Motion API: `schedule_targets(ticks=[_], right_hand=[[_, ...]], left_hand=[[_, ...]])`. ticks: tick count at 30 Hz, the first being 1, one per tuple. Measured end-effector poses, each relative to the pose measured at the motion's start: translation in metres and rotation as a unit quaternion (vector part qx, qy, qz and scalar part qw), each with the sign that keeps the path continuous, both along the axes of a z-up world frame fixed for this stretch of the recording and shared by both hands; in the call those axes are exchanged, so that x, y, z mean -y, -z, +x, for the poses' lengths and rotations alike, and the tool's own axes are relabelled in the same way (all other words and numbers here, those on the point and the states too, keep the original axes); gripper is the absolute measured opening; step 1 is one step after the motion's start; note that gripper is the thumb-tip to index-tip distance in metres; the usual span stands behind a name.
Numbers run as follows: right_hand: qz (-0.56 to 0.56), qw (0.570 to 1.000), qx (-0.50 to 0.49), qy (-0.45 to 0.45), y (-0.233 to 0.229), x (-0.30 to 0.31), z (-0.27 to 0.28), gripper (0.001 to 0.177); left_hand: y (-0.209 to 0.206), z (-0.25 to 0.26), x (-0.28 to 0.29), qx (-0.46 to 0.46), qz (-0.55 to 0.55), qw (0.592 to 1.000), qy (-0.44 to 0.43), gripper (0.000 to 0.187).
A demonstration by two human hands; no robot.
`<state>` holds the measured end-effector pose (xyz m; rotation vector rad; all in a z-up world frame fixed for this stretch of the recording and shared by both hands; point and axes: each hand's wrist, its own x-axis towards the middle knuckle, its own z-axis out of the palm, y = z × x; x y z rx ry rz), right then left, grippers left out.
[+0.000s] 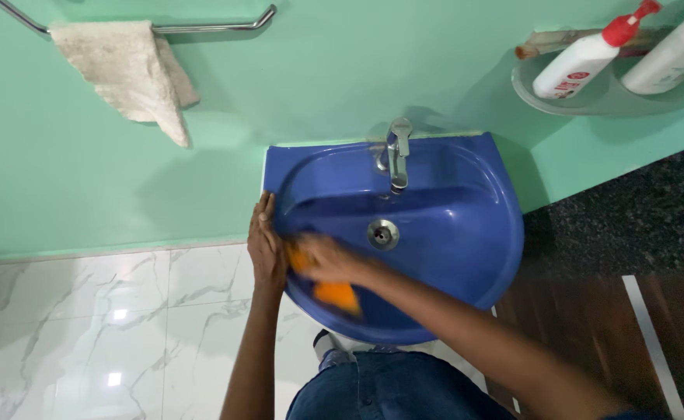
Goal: The person scrubs a blue bathroom sink using an orange sponge. They repeatedly wipe the basin, faucet, and drain area with the sponge while standing in front of the sink.
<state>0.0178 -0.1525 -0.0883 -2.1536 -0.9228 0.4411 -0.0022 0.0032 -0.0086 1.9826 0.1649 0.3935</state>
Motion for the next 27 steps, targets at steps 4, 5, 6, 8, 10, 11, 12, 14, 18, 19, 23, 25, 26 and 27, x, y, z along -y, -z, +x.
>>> schedule_targets(ticks=[4,5,6,8,10,11,12,14,18,19,23,25,26,27], right_hand=[[-0.057,0.981,-0.181,-0.048,-0.017,0.069,-0.054,0.063],[-0.048,0.982,-0.171,-0.064,-0.026,0.080,-0.056,0.066],[-0.039,0.983,-0.162,-0.079,-0.034,0.086,-0.061,0.068],[-0.156,0.964,-0.215,-0.001,-0.042,0.058,-0.062,0.053],[-0.135,0.971,-0.170,0.104,-0.044,0.010,-0.069,0.046],[-0.053,0.980,-0.096,0.165,-0.046,-0.005,-0.075,0.047],[-0.021,0.984,-0.071,0.163,-0.050,-0.007,-0.078,0.049],[0.041,0.987,-0.025,0.156,-0.054,-0.008,-0.088,0.054],[-0.146,0.974,-0.175,0.013,-0.063,0.079,-0.093,0.049],[-0.242,0.957,-0.160,0.001,-0.068,0.108,-0.093,0.050],[-0.458,0.887,-0.041,0.047,-0.079,0.175,-0.092,0.041],[-0.465,0.876,-0.095,0.083,-0.070,0.164,-0.093,0.043],[-0.403,0.914,-0.023,-0.031,-0.062,0.144,-0.094,0.039],[-0.372,0.922,-0.101,-0.030,-0.054,0.114,-0.097,0.045]], left_hand=[[-0.003,-0.003,0.002,-0.017,-0.012,1.000,-0.007,0.068],[-0.005,-0.002,0.002,-0.021,-0.021,1.000,-0.010,0.068],[-0.005,-0.003,0.002,-0.017,-0.015,1.000,-0.008,0.068],[-0.006,-0.003,0.002,-0.009,-0.004,1.000,-0.002,0.068],[-0.004,-0.004,0.003,0.000,-0.006,1.000,-0.003,0.066],[-0.003,-0.004,0.004,0.005,-0.008,1.000,-0.003,0.066],[-0.003,-0.003,0.003,0.012,0.009,1.000,0.003,0.066],[-0.002,-0.005,0.003,0.025,0.044,0.999,0.015,0.066],[-0.004,-0.007,0.004,0.006,0.037,0.999,0.011,0.065],[-0.005,-0.006,0.004,0.009,0.045,0.999,0.013,0.064],[-0.005,-0.008,0.005,0.011,0.045,0.999,0.011,0.061],[-0.004,-0.007,0.005,0.021,0.046,0.999,0.009,0.061],[-0.004,-0.008,0.006,0.024,0.047,0.999,0.010,0.060],[-0.003,-0.008,0.005,0.025,0.053,0.998,0.013,0.060]])
